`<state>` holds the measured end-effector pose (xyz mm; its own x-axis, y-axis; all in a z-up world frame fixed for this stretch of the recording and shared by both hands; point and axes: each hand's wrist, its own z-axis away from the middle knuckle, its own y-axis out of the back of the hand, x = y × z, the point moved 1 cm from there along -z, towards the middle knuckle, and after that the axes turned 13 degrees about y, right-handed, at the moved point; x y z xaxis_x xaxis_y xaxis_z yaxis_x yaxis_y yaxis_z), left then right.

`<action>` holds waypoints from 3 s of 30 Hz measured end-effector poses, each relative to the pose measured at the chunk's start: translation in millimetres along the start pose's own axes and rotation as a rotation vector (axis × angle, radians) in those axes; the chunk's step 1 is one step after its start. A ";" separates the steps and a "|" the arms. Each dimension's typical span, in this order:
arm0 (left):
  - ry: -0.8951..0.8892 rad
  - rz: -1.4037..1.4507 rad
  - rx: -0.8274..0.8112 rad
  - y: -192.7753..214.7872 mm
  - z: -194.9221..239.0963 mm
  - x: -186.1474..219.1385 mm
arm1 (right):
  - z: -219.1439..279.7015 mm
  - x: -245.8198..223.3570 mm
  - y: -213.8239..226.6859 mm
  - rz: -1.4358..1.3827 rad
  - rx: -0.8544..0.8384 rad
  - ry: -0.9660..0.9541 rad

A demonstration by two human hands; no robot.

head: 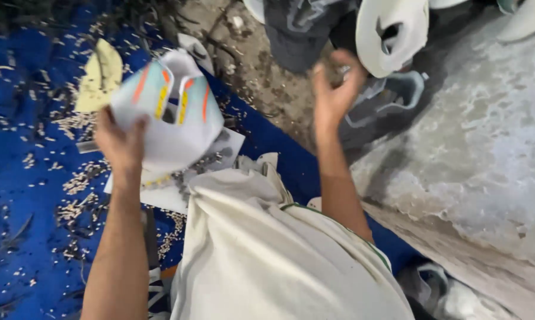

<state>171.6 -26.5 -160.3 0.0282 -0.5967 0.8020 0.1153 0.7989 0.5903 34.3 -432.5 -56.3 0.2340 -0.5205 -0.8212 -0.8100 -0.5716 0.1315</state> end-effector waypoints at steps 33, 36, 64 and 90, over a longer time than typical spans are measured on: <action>-0.589 0.027 0.016 101.9 -5.6 117.5 | 6.2 -10.3 -212.9 -0.043 -0.853 0.524; -0.025 -0.162 -0.206 63.8 58.5 34.4 | 68.6 -15.9 -166.2 0.211 -1.191 0.129; 0.751 -0.534 -0.315 128.2 262.2 30.8 | 132.1 -12.4 -208.1 -0.698 -1.158 -0.536; 0.391 0.053 0.030 103.6 218.7 78.6 | 157.5 26.5 -204.4 -1.090 -0.586 -0.477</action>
<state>-31.4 26.0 -16.1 0.4099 -0.5341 0.7395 0.0746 0.8276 0.5563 121.3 -229.6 -192.4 0.3037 0.5797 -0.7561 0.0494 -0.8021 -0.5951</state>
